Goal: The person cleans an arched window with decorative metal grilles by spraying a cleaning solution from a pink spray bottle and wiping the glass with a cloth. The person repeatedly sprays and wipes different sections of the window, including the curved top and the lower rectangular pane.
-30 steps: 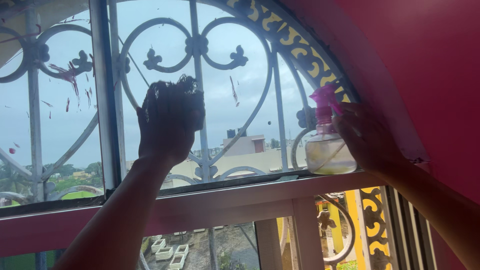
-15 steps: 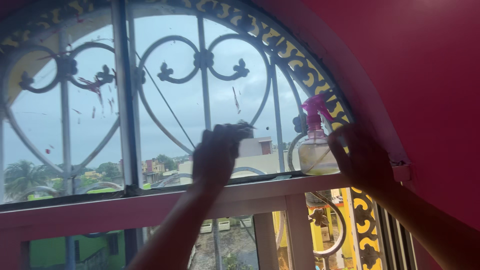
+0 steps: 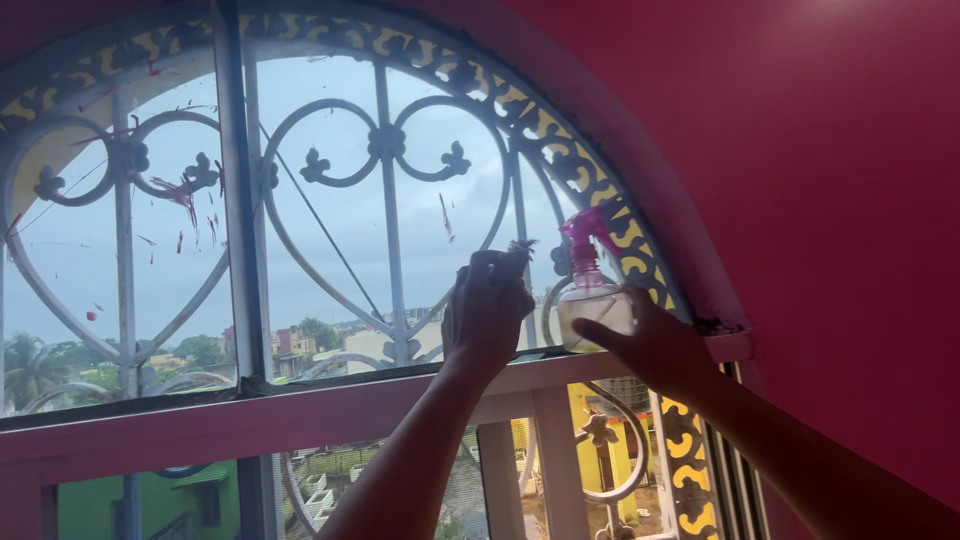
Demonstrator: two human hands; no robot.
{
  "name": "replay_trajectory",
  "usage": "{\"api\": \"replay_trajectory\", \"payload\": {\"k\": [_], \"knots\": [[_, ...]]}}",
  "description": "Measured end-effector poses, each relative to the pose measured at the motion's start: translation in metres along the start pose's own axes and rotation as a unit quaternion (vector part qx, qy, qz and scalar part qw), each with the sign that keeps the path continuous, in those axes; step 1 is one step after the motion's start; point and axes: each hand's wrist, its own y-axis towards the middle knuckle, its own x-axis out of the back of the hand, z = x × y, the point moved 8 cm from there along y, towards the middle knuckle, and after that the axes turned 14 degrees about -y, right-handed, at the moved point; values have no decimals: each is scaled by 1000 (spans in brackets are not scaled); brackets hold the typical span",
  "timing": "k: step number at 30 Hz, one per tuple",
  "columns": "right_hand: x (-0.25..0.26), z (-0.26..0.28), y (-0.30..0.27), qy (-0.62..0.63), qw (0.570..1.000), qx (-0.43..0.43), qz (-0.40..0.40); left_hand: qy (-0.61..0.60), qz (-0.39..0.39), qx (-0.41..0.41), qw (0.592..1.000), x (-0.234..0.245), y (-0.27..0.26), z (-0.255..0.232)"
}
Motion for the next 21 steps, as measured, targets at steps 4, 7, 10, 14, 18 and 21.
{"api": "replay_trajectory", "payload": {"k": [4,7,10,14,18,21], "knots": [[3,6,4,26,999,3,-18,-68,1,77,995,-13,2,13],[7,8,2,34,997,25,-64,-108,-21,147,983,-9,4,12],[17,16,-5,74,991,51,-96,-191,-22,294,936,-8,-2,12],[30,31,-24,136,983,65,-101,-74,-9,293,953,3,0,-7],[45,57,-41,196,968,115,-103,-43,-4,227,973,3,0,-29],[46,68,-52,183,972,115,-96,-48,14,202,978,5,-1,-35]]}}
